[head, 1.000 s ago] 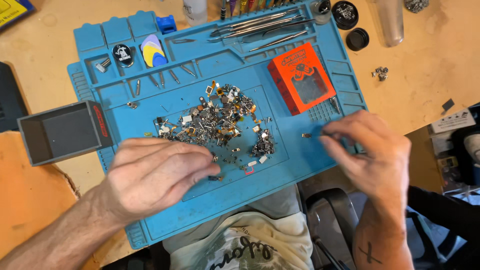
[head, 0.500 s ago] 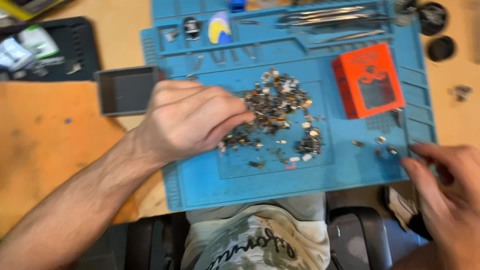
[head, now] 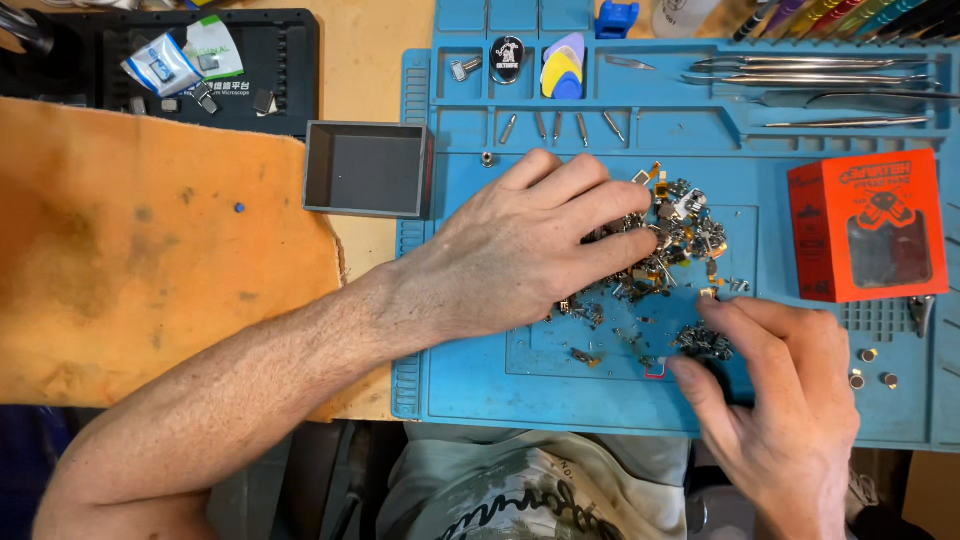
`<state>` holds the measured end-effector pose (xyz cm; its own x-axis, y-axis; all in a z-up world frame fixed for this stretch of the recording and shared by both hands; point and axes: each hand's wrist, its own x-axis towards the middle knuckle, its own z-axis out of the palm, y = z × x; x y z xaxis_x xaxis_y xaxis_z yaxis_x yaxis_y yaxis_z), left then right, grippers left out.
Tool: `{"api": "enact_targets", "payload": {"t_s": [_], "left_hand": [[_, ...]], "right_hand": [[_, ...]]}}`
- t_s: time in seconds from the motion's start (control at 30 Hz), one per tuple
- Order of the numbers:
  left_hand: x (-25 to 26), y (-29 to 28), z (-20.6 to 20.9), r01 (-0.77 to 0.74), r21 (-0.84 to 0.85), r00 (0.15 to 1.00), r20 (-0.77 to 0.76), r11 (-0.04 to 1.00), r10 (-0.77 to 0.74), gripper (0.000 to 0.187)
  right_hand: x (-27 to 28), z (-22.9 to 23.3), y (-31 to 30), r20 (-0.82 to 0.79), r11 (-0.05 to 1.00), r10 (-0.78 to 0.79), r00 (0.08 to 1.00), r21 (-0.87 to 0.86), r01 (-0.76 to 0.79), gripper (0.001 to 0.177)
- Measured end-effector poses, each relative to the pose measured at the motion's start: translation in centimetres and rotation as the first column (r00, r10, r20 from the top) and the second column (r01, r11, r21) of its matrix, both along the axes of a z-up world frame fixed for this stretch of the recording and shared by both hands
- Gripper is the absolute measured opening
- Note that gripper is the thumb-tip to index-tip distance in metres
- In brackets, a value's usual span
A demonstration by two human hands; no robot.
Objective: The person sorts a pile of small electronic components on a blue work mat. They use their hands and tweezers to pick up and separate various parts, including capacitors and resistors, placing some into a small container.
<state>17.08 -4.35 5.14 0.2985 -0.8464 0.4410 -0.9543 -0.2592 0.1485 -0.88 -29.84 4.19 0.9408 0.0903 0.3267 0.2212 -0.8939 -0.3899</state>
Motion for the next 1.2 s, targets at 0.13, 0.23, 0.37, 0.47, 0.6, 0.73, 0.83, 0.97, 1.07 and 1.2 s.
{"api": "enact_targets", "payload": {"t_s": [0.13, 0.23, 0.37, 0.47, 0.6, 0.73, 0.83, 0.97, 1.07, 1.2], "left_hand": [[0.2, -0.4, 0.8, -0.028, -0.104, 1.000, -0.003, 0.994, 0.028, 0.014], [-0.1, -0.3, 1.1, -0.012, -0.114, 0.997, -0.082, 0.993, 0.003, 0.016], [-1.1, -0.9, 1.4, 0.007, -0.098, 1.000, -0.022, 0.995, -0.010, 0.007], [-1.6, -1.2, 0.5, -0.009, -0.055, 1.000, 0.002, 0.998, 0.009, 0.016], [-1.6, -1.3, 0.5, -0.026, -0.076, 1.000, -0.008, 0.997, 0.025, 0.019], [-1.8, -1.4, 0.4, -0.016, -0.044, 1.000, -0.028, 0.999, 0.015, 0.015], [-2.0, -1.7, 0.5, -0.029, -0.052, 0.999, 0.015, 0.998, 0.030, 0.024], [-2.1, -1.6, 0.4, -0.015, -0.061, 0.999, 0.036, 0.998, 0.017, 0.024], [-2.1, -1.5, 1.3, 0.005, -0.135, 1.000, 0.000, 0.991, -0.005, 0.021], [-2.9, -1.8, 2.7, 0.073, -0.267, 0.997, 0.024, 0.961, -0.070, 0.023]], "right_hand": [[1.6, -0.4, -0.5, -0.102, 0.980, 0.033, 0.994, -0.190, -0.052, 0.055], [1.3, -0.5, 0.2, -0.149, 0.930, -0.051, 0.987, -0.368, -0.008, 0.066], [0.9, -0.8, -0.2, -0.122, 0.923, -0.051, 0.991, -0.386, 0.000, 0.062], [1.3, -0.5, -0.3, -0.148, 0.951, -0.064, 0.987, -0.308, 0.015, 0.046], [1.5, -0.5, -0.1, -0.109, 0.979, 0.011, 0.994, -0.203, -0.033, 0.045], [1.6, -0.5, 0.1, -0.074, 0.976, 0.037, 0.997, -0.210, -0.052, 0.043], [1.8, -0.6, 0.1, -0.071, 0.978, 0.049, 0.996, -0.197, -0.063, 0.042], [1.5, -0.5, 0.3, -0.079, 0.983, 0.036, 0.996, -0.178, -0.050, 0.036], [1.1, -0.3, 0.5, -0.090, 0.980, -0.020, 0.996, -0.198, 0.002, 0.027], [1.3, 0.8, 0.8, 0.007, 0.994, 0.086, 0.996, -0.061, -0.086, 0.020]]}}
